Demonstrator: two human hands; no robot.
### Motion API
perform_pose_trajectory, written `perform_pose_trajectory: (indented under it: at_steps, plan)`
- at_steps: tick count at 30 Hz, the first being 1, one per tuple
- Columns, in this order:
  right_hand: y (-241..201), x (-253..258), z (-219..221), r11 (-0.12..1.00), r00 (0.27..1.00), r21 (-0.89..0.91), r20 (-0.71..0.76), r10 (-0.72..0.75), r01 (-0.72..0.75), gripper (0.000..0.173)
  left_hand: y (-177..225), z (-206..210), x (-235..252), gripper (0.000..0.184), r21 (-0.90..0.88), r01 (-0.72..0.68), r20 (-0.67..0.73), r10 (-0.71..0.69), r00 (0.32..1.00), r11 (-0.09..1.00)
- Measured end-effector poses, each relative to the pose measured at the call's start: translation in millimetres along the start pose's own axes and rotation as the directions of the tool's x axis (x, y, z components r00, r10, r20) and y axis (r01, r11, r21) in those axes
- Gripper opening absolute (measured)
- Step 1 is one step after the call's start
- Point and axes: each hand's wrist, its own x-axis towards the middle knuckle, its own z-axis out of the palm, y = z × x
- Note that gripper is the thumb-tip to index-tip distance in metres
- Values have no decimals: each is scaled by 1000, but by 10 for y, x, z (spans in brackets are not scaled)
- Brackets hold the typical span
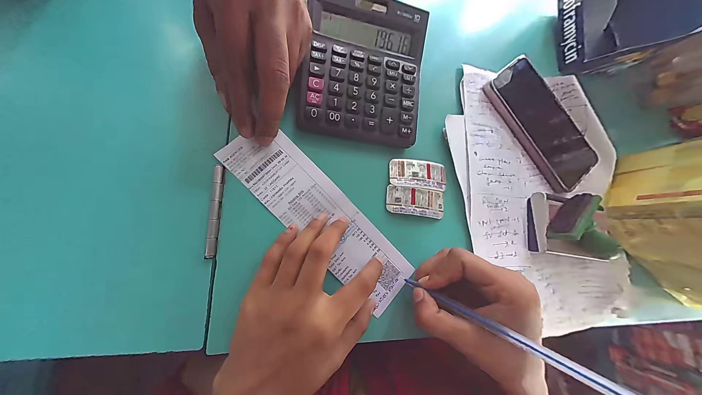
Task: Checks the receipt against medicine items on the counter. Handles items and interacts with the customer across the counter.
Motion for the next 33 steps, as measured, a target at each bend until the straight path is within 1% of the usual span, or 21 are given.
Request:
perform_pose_trajectory:
  at_steps: [5, 13, 17, 33]
  plan:
    - [27, -14, 11, 1000, 1000, 3, -18, -9, 9, 8, -1, -2, 6, 35, 3, -3, 0, 3, 1000, 1000]
    - [22, -17, 9, 999, 1000, -44, -11, -10, 10, 9, 3, 1, 4, 36, 8, -4, 3, 4, 1000, 1000]
    - [34, -16, 19, 998, 999, -61, -31, -18, 16, 10, 1, -5, 6, 36, 7, -4, 8, 4, 1000, 1000]
    - [30, -23, 30, 998, 998, -63, -60, -4, 0, 10, -1, -6, 4, 36, 16, -5, 10, 5, 1000, 1000]
